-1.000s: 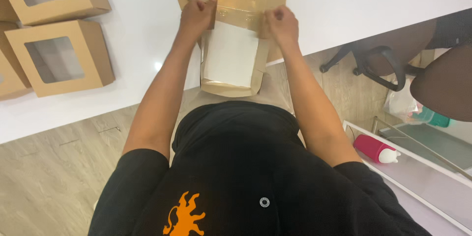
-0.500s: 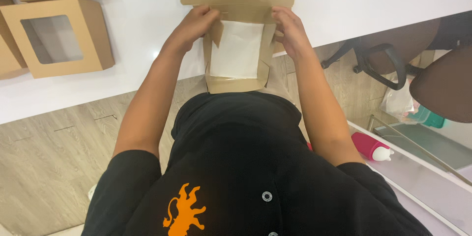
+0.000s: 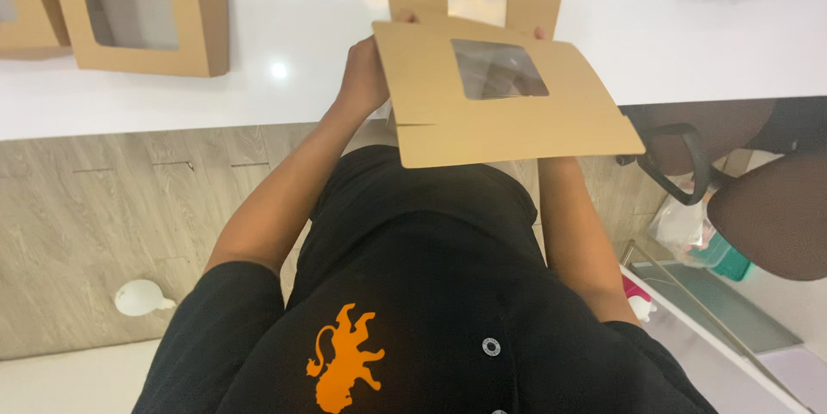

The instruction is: The person assembles a cardboard bakery box by hand, folding the flaps and tucking in the tabs until the box is formed.

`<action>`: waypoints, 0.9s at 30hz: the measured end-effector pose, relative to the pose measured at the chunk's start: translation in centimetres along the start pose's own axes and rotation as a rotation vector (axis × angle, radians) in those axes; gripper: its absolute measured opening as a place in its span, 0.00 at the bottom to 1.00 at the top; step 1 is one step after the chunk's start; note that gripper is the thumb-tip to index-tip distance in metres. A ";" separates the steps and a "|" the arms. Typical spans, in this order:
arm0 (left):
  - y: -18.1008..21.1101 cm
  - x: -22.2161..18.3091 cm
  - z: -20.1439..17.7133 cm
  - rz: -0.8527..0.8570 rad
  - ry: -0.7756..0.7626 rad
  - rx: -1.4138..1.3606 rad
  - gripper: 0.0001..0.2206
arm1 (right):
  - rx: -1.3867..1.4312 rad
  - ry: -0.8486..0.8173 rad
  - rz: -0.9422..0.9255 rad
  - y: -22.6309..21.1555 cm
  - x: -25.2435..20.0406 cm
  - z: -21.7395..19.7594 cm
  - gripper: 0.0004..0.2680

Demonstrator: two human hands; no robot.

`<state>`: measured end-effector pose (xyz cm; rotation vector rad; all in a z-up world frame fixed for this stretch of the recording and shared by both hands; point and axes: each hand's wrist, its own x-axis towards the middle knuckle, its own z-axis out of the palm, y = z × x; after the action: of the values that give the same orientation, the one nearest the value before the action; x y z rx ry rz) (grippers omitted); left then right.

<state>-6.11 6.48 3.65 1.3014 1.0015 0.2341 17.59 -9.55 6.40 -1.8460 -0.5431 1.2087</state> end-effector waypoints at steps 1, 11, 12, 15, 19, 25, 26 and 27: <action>-0.1 0.5 -0.2 -0.005 0.017 -0.007 0.16 | -0.007 -0.017 -0.001 -0.7 0.5 0.2 0.07; -0.5 2.8 1.7 0.039 0.106 0.059 0.20 | -0.553 0.068 0.069 -7.3 0.0 1.4 0.04; -0.8 2.5 1.7 0.035 0.131 0.069 0.21 | -0.631 0.065 0.079 -7.7 -0.8 1.5 0.05; -1.7 2.3 2.1 0.018 0.174 0.080 0.22 | -0.796 0.059 0.108 -8.9 -2.4 3.3 0.08; -1.9 2.3 2.5 0.157 0.186 -0.019 0.21 | -0.497 -0.167 0.132 -7.7 1.5 8.6 0.18; -1.9 1.7 2.2 0.079 0.240 -0.047 0.18 | -0.426 -0.023 0.026 -6.6 3.7 11.7 0.10; -1.5 1.4 1.9 0.024 0.212 -0.044 0.17 | -0.375 -0.017 0.071 -6.7 3.6 11.7 0.06; -1.0 1.1 1.6 -0.030 0.183 -0.043 0.17 | -0.324 -0.010 0.116 -6.8 3.5 11.7 0.07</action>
<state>-4.70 5.82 2.13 1.2413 1.1637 0.3542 9.25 1.56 8.08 -2.1698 -0.6775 1.2637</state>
